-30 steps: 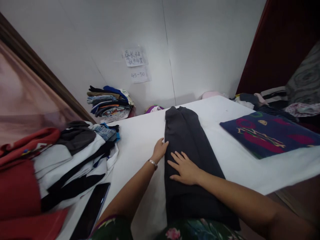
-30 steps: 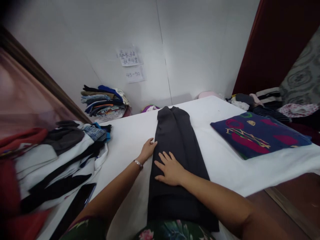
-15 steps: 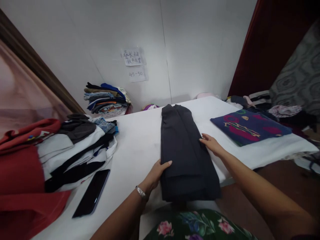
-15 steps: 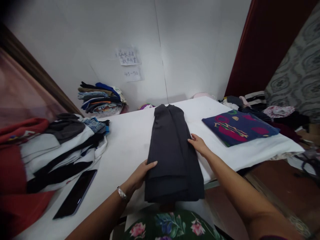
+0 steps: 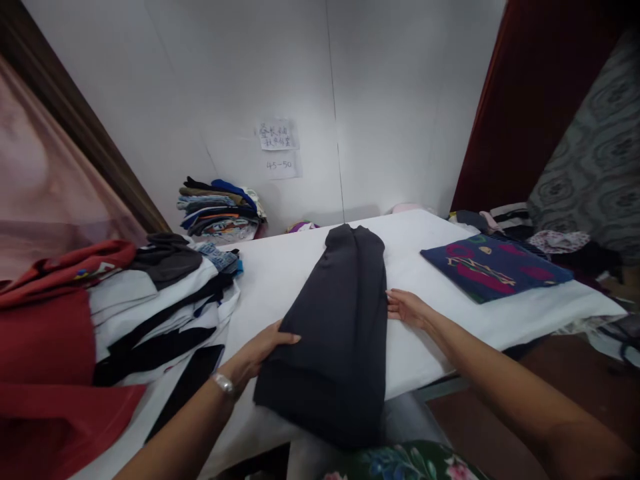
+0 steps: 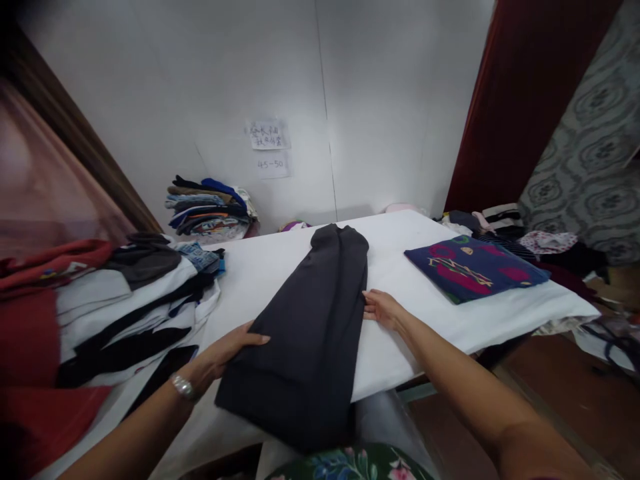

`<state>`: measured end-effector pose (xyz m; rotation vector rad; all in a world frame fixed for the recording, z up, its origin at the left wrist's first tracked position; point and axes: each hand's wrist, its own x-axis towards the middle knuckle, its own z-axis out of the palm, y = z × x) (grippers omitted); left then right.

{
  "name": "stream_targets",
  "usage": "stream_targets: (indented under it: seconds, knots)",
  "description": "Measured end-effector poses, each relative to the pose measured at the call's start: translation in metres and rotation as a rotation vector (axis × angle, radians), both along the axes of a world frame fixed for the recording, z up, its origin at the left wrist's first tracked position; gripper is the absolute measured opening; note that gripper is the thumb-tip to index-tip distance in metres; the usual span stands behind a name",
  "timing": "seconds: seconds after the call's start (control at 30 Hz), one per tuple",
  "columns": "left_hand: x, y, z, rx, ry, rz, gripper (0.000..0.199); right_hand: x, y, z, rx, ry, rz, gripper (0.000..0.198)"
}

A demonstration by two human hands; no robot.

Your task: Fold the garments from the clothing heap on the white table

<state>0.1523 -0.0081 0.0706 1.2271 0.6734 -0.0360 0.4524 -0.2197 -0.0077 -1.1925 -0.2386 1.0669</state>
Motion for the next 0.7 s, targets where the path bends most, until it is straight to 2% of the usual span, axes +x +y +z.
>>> stream_targets:
  seconds: [0.13,0.23,0.37,0.53,0.7]
  knots:
    - [-0.035,0.018,0.005,-0.012,0.093,-0.024,0.075,0.023,0.044,0.003,-0.001,0.054,-0.126,0.009]
    - [-0.053,0.025,0.005,-0.035,0.118,-0.025,0.075,0.056,0.079,0.009,-0.006,0.053,-0.189,0.012]
    - [-0.073,0.038,0.006,-0.068,0.137,-0.013,0.066,0.104,0.112,0.014,-0.052,0.042,-0.267,0.022]
    - [-0.08,0.044,0.013,-0.06,0.226,0.033,0.063,0.147,0.142,0.018,-0.187,0.057,-0.182,0.031]
    - [-0.071,0.043,0.018,0.037,0.341,-0.012,0.067,0.169,0.16,0.016,-0.254,0.004,-0.101,0.009]
